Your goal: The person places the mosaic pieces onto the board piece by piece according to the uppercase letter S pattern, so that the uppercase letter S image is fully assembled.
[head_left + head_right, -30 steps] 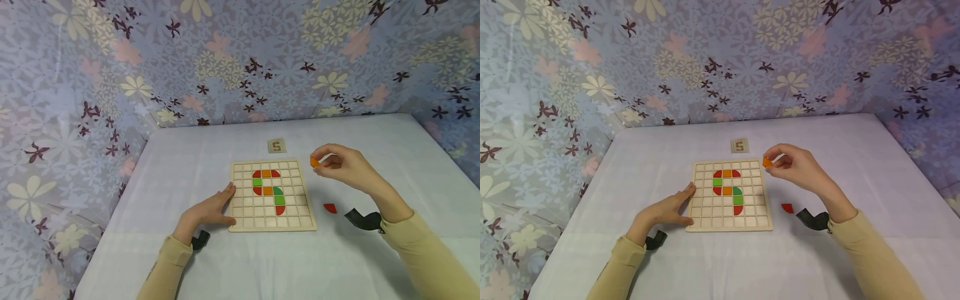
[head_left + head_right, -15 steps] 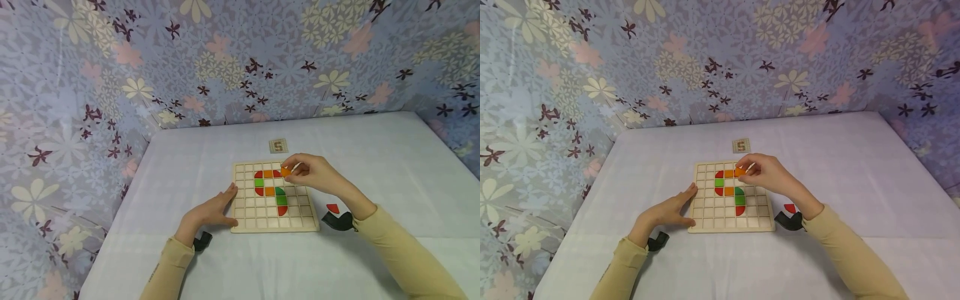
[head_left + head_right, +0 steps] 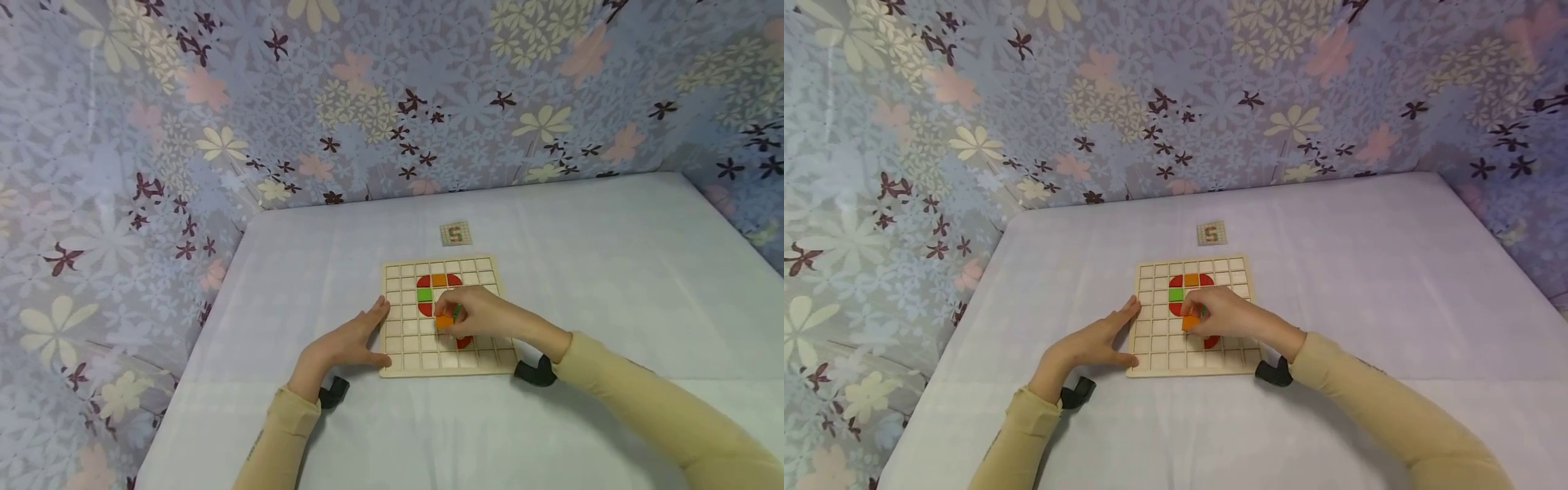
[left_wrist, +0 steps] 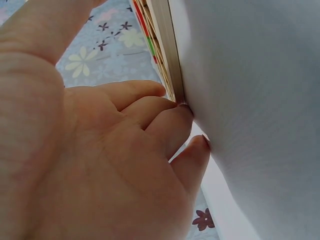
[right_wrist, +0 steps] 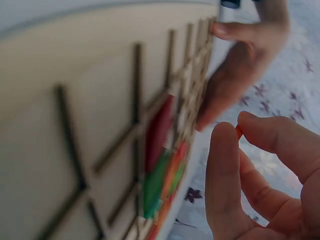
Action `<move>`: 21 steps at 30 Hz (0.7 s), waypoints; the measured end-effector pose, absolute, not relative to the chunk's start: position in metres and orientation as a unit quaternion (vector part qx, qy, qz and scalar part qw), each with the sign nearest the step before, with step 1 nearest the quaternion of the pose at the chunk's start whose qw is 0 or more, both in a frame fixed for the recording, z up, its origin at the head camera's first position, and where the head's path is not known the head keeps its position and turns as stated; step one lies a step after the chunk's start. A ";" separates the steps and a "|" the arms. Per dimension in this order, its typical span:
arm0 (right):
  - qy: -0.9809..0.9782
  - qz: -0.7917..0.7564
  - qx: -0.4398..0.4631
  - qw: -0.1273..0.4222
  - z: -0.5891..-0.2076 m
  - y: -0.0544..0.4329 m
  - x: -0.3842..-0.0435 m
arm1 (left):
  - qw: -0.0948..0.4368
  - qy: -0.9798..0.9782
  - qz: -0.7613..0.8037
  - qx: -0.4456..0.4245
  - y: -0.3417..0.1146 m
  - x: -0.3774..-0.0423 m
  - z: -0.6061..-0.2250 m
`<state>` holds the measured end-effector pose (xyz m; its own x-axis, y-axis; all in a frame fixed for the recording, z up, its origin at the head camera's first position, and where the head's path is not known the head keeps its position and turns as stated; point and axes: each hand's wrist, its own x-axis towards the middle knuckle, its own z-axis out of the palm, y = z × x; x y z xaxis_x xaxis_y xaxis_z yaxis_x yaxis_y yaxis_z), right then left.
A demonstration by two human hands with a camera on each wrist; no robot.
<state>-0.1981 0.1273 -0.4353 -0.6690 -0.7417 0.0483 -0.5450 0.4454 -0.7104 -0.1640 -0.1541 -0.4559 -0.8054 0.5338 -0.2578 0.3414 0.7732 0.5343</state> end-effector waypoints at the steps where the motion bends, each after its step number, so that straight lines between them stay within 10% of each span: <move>1: 0.840 -0.354 -0.387 0.141 -0.437 0.127 -0.198 | 0.202 0.919 0.239 0.239 -0.154 -0.164 -0.456; 21: 0.849 -0.306 -0.409 0.134 -0.453 0.117 -0.190 | 0.193 0.921 0.236 0.244 -0.157 -0.163 -0.458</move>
<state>-0.1895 0.1169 -0.4533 -0.6299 -0.7764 0.0223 -0.6126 0.4790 -0.6287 -0.1628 -0.1566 -0.4577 -0.8064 0.5400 -0.2411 0.3579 0.7702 0.5279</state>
